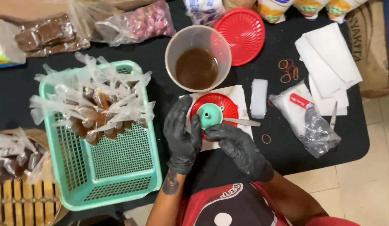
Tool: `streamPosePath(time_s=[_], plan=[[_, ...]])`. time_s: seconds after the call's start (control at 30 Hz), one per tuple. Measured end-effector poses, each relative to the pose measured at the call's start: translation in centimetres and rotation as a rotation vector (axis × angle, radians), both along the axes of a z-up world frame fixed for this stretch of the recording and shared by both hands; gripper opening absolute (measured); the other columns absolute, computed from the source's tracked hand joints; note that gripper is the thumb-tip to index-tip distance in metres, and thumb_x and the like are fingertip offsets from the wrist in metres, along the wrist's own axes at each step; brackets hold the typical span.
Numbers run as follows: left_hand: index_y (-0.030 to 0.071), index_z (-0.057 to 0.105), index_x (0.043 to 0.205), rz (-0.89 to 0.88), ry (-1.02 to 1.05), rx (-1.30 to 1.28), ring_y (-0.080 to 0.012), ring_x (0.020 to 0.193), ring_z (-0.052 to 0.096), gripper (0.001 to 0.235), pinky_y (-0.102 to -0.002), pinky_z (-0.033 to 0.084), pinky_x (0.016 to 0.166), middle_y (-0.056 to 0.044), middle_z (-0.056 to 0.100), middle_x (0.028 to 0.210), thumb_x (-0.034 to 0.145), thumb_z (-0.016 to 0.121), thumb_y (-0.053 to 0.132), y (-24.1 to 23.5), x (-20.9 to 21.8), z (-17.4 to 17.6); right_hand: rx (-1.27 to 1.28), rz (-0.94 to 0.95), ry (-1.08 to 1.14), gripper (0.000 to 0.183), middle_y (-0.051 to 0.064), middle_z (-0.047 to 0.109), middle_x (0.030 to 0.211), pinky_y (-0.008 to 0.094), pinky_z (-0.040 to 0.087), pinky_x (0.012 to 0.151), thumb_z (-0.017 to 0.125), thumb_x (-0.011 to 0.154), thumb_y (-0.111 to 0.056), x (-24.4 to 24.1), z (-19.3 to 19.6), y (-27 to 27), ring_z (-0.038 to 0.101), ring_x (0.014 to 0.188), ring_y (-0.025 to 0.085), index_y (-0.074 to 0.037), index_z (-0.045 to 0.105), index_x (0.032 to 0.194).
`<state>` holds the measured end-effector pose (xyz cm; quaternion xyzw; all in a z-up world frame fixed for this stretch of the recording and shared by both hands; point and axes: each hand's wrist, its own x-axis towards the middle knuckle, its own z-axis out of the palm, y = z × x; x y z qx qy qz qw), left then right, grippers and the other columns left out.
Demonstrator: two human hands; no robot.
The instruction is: Packaging liquid sauce into small plastic bags using a funnel and sealing them with rubber bands.
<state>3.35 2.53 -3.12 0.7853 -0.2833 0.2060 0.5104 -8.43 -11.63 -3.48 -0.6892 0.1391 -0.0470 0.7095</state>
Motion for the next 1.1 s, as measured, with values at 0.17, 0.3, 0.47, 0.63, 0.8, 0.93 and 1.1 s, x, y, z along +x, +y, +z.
streamPosePath(time_s=[0.17,0.3,0.47,0.63,0.8,0.93,1.1], plan=[[0.0,0.069,0.125,0.077,0.084,-0.083,-0.0364,0.116,0.069,0.028,-0.045,0.054,0.101,-0.016,0.072,0.126,0.098,0.066,0.01,0.2,0.3,-2.2,-0.393,-0.331,0.021,0.023,0.007,0.071,0.105,0.025,0.055,0.092,0.067,0.098,0.004,0.6,2.5,-8.9,0.066,0.095,0.013,-0.005,0.072,0.118],[0.0,0.07,0.121,0.074,0.109,-0.127,-0.0359,0.114,0.07,0.024,-0.046,0.054,0.1,-0.016,0.073,0.123,0.101,0.061,0.01,0.1,0.2,-4.9,-0.589,-0.521,-0.021,0.013,0.014,0.07,0.101,0.031,0.057,0.083,0.071,0.105,0.006,-0.3,1.9,-14.6,0.067,0.087,0.018,0.002,0.069,0.118],[0.0,0.072,0.116,0.095,0.279,-0.148,-0.036,0.108,0.071,0.02,-0.043,0.056,0.097,-0.016,0.075,0.116,0.102,0.059,0.006,0.3,0.3,-7.1,-0.973,-0.321,0.262,0.021,0.004,0.074,0.109,0.041,0.058,0.088,0.079,0.095,-0.019,0.4,-1.5,-13.9,0.069,0.102,0.027,-0.021,0.076,0.116],[0.002,0.074,0.109,0.178,0.268,-0.095,-0.0329,0.102,0.073,0.015,-0.04,0.059,0.093,-0.015,0.077,0.109,0.096,0.068,0.006,0.2,0.7,-6.4,-1.216,-0.045,0.677,0.03,0.006,0.068,0.131,0.05,0.052,0.105,0.062,0.102,-0.035,0.9,-6.3,-13.5,0.062,0.128,0.028,-0.022,0.069,0.128],[0.008,0.077,0.107,0.215,0.262,-0.091,-0.0263,0.101,0.075,0.015,-0.035,0.06,0.092,-0.009,0.078,0.107,0.094,0.071,0.012,0.6,0.9,-8.0,-1.225,-0.076,0.678,0.023,0.0,0.068,0.134,0.049,0.05,0.108,0.06,0.106,-0.04,0.2,-8.7,-14.4,0.061,0.131,0.027,-0.027,0.071,0.122],[0.007,0.074,0.113,0.177,0.278,-0.099,-0.0271,0.102,0.073,0.02,-0.037,0.058,0.093,-0.008,0.077,0.11,0.097,0.063,0.011,0.6,0.6,-8.6,-1.294,-0.225,0.34,0.023,0.004,0.072,0.123,0.041,0.053,0.098,0.064,0.106,-0.032,-0.7,-8.9,-15.0,0.067,0.116,0.026,-0.02,0.075,0.121],[0.005,0.071,0.122,0.096,0.273,-0.037,-0.0301,0.107,0.07,0.027,-0.039,0.055,0.099,-0.012,0.075,0.118,0.1,0.055,0.012,0.7,0.6,-8.7,-1.116,-0.413,0.11,0.024,0.015,0.073,0.111,0.041,0.051,0.09,0.07,0.102,-0.02,-0.5,-6.9,-15.7,0.068,0.097,0.03,-0.002,0.077,0.117]])
